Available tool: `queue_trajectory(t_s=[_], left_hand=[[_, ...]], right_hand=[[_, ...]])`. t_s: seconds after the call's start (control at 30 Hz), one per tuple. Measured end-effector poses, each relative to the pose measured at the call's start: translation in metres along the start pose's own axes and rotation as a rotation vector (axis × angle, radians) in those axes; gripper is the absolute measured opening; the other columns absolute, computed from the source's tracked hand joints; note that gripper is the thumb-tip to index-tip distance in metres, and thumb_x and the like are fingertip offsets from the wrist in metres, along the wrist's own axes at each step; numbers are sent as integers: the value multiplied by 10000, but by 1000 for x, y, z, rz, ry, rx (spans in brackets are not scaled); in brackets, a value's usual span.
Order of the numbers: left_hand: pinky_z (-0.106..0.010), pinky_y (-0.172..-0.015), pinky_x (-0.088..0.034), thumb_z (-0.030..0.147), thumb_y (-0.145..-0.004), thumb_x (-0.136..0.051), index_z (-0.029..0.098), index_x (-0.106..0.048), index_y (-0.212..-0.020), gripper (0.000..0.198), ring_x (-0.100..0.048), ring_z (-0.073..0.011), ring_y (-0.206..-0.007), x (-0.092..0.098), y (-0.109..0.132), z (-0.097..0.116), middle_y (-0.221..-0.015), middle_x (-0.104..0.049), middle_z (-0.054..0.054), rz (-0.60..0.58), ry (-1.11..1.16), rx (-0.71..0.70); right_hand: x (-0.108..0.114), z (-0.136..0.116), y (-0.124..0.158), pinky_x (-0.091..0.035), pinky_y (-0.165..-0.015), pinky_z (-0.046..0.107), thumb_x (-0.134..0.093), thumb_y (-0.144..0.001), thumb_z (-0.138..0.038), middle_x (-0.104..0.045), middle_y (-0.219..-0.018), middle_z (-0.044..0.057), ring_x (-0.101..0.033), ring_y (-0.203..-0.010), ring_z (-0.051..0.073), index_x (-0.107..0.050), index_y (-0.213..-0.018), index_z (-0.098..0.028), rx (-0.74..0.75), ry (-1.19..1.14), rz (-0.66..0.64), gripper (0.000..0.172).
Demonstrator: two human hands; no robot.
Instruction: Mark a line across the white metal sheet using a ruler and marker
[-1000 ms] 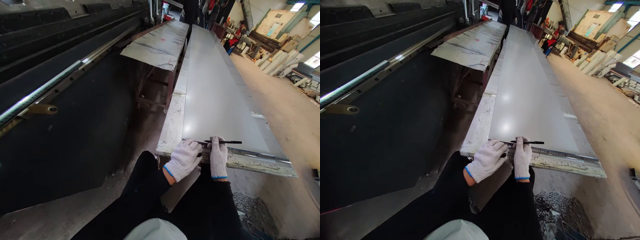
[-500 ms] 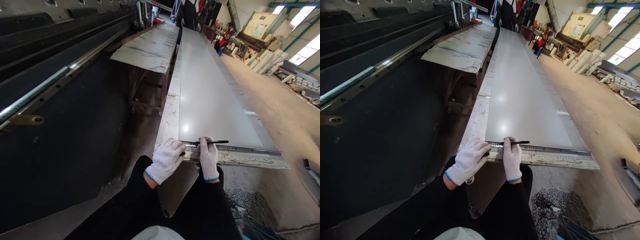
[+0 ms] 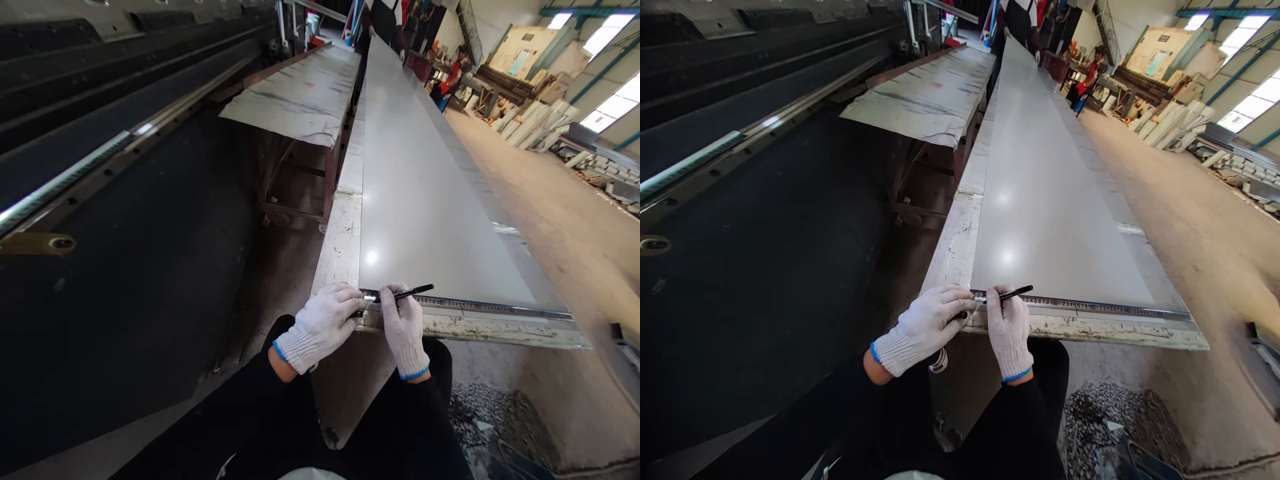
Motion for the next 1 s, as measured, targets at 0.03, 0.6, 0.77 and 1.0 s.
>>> queue_trajectory(t_s=[0.03,0.6,0.77,1.0], left_hand=[[-433,-1112,-487,70,-848,-622,244,-712,-1144,355,-579,-204,-1246,0,0,-1,-1246,-709,23,6,3,3],[-450,-1081,-516,92,-835,-629,227,-729,-1118,329,-604,-215,-1203,-1,3,-3,-1206,-726,21,67,-1,-4],[-460,-1082,-513,93,-829,-635,227,-731,-1113,328,-600,-220,-1211,-1,3,-3,-1212,-723,19,70,-16,-1],[-451,-1092,-506,93,-837,-627,221,-728,-1126,332,-601,-212,-1213,-1,2,-3,-1218,-723,19,62,-7,6]], right_hand=[[-1,0,0,-393,-625,273,-501,-1020,-485,-565,-682,-43,-539,-641,134,-583,-866,-215,5,12,-5,321],[-5,-5,3,-400,-628,284,-463,-1044,-477,-612,-716,-31,-583,-649,149,-579,-912,-215,61,118,-23,315],[-6,-5,2,-397,-622,287,-455,-1044,-482,-619,-708,-26,-587,-644,155,-575,-916,-213,66,150,-22,321],[-5,-4,3,-395,-641,305,-445,-1038,-479,-626,-714,-12,-583,-653,169,-577,-909,-210,57,171,-17,327]])
Point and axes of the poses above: each hand's wrist, its own y-axis away from the middle knuckle, its own x-axis out of the back of the hand, z = x × y, the point moved 6 cm from there along -y, towards the middle knuckle
